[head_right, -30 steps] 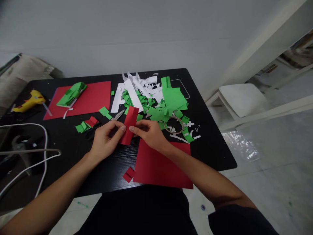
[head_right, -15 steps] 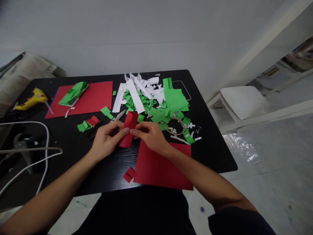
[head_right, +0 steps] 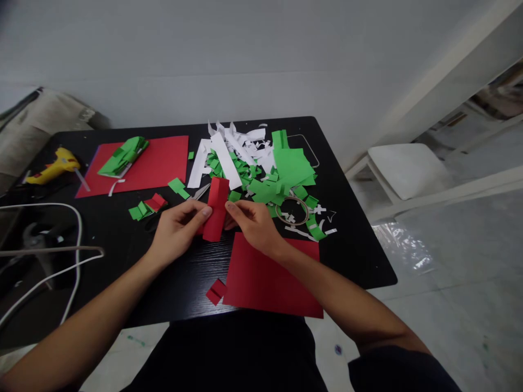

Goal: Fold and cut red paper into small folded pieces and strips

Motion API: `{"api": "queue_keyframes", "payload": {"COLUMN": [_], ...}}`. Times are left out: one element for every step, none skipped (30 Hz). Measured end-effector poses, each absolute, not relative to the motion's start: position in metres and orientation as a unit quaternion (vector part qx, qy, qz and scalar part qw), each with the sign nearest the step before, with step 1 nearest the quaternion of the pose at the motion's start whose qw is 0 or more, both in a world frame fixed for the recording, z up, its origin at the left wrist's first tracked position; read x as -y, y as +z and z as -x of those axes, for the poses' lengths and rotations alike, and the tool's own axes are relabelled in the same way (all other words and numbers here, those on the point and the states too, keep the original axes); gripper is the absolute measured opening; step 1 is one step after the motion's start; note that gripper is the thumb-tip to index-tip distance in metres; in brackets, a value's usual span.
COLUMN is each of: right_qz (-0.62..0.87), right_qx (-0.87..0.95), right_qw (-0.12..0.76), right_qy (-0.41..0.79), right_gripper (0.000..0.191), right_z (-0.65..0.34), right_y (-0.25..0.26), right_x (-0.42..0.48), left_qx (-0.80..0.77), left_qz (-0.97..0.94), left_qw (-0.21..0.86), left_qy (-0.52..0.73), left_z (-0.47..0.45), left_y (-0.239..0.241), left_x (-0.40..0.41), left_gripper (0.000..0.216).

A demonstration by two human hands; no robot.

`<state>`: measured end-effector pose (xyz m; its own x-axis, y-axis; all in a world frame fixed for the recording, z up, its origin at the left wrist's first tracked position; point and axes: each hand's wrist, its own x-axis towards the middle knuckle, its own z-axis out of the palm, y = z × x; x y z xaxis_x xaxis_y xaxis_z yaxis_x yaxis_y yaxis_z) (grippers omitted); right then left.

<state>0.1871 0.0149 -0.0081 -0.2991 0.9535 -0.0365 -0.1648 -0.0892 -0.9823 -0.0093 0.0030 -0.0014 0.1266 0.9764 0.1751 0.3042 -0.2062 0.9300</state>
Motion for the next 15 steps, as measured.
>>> {"api": "queue_keyframes", "payload": {"right_qz": [0.392, 0.396, 0.401, 0.404, 0.405, 0.405, 0.405, 0.406, 0.407, 0.407, 0.409, 0.41, 0.412, 0.415, 0.418], "right_qx": [0.51, 0.516, 0.522, 0.528, 0.534, 0.539, 0.541, 0.542, 0.542, 0.542, 0.541, 0.539, 0.538, 0.537, 0.536], "right_qw": [0.446, 0.446, 0.447, 0.447, 0.448, 0.448, 0.448, 0.446, 0.445, 0.444, 0.444, 0.445, 0.447, 0.45, 0.454], "right_qy": [0.622, 0.615, 0.606, 0.598, 0.592, 0.587, 0.585, 0.585, 0.586, 0.586, 0.586, 0.585, 0.584, 0.581, 0.576], "right_gripper": [0.038, 0.036, 0.034, 0.033, 0.032, 0.031, 0.031, 0.031, 0.031, 0.031, 0.032, 0.033, 0.034, 0.035, 0.036], "right_z": [-0.187, -0.1869, -0.1869, -0.187, -0.187, -0.1871, -0.1872, -0.1873, -0.1873, -0.1872, -0.1872, -0.1871, -0.1871, -0.1871, -0.1872], "right_y": [-0.0073, -0.0062, -0.0052, -0.0043, -0.0036, -0.0031, -0.0028, -0.0026, -0.0025, -0.0024, -0.0024, -0.0025, -0.0028, -0.0032, -0.0037], "right_x": [-0.0143, -0.0136, -0.013, -0.0125, -0.0121, -0.012, -0.012, -0.0122, -0.0124, -0.0126, -0.0127, -0.0128, -0.0129, -0.0129, -0.013], "left_qx": [-0.499, -0.5, -0.499, -0.498, -0.496, -0.494, -0.491, -0.488, -0.485, -0.485, -0.485, -0.485, -0.485, -0.483, -0.479], "left_qz": [-0.641, -0.641, -0.642, -0.645, -0.65, -0.656, -0.662, -0.666, -0.669, -0.67, -0.669, -0.665, -0.661, -0.656, -0.65], "left_qw": [0.386, 0.385, 0.383, 0.378, 0.372, 0.365, 0.358, 0.352, 0.348, 0.346, 0.346, 0.35, 0.357, 0.368, 0.382], "left_qy": [0.436, 0.438, 0.438, 0.439, 0.438, 0.439, 0.439, 0.44, 0.442, 0.444, 0.445, 0.447, 0.448, 0.448, 0.45], "left_z": [0.0091, 0.0089, 0.0086, 0.0083, 0.0082, 0.0081, 0.0082, 0.0083, 0.0085, 0.0087, 0.0088, 0.0087, 0.0085, 0.0082, 0.0078], "left_y": [-0.0016, -0.0017, -0.0017, -0.0014, -0.001, -0.0004, 0.0002, 0.0008, 0.0013, 0.0017, 0.0018, 0.0017, 0.0015, 0.0012, 0.0009], "left_x": [-0.0025, -0.002, -0.0015, -0.0009, -0.0004, 0.0, 0.0004, 0.0006, 0.0006, 0.0005, 0.0003, -0.0001, -0.0006, -0.001, -0.0015], "left_gripper": [0.023, 0.023, 0.024, 0.024, 0.024, 0.024, 0.023, 0.022, 0.021, 0.021, 0.02, 0.019, 0.018, 0.017, 0.015]}}
